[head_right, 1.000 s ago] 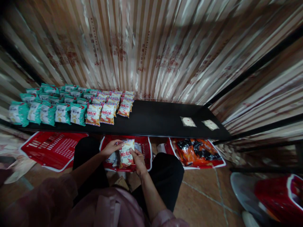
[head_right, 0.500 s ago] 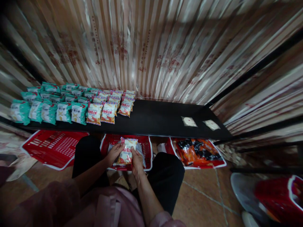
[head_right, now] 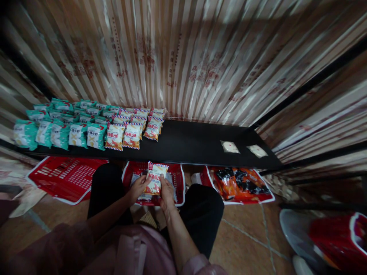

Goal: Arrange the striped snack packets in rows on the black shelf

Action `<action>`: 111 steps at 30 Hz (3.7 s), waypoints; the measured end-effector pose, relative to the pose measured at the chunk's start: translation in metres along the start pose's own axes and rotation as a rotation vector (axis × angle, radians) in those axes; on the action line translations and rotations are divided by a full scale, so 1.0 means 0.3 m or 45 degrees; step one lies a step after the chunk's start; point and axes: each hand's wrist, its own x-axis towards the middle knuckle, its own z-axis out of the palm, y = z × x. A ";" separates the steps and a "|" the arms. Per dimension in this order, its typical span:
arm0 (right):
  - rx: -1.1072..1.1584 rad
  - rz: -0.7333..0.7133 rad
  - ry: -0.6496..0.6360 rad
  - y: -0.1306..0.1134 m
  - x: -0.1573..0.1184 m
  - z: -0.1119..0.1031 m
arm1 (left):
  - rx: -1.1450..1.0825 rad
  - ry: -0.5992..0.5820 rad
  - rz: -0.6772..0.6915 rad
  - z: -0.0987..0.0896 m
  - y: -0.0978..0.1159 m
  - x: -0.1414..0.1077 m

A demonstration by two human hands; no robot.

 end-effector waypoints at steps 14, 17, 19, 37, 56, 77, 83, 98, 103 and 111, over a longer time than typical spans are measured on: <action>-0.073 0.022 -0.324 0.031 -0.013 -0.026 | 0.176 0.257 0.166 -0.044 0.013 0.019; -0.080 -0.017 -0.347 0.031 -0.016 -0.021 | 0.191 0.256 0.175 -0.051 0.013 0.018; -0.100 -0.029 -0.337 0.025 -0.017 -0.017 | 0.198 0.254 0.181 -0.054 0.013 0.019; -0.324 -0.092 -0.388 -0.146 -0.016 0.063 | 0.221 0.273 0.183 -0.059 0.130 0.078; -0.495 -0.207 -0.334 -0.227 0.121 0.137 | 0.555 0.340 0.254 -0.065 0.275 0.178; -0.606 -0.468 -0.223 -0.250 0.313 0.168 | 0.891 0.482 0.441 -0.023 0.287 0.221; -0.670 -0.520 -0.215 -0.248 0.357 0.174 | 1.092 0.498 0.538 -0.012 0.272 0.234; -0.735 -0.600 -0.180 -0.240 0.468 0.187 | 1.262 0.425 0.698 0.013 0.217 0.247; -0.803 -0.649 -0.131 -0.249 0.490 0.206 | 1.352 0.417 0.754 0.019 0.211 0.252; -0.846 -0.678 -0.139 -0.249 0.505 0.219 | 1.433 0.417 0.861 0.021 0.213 0.263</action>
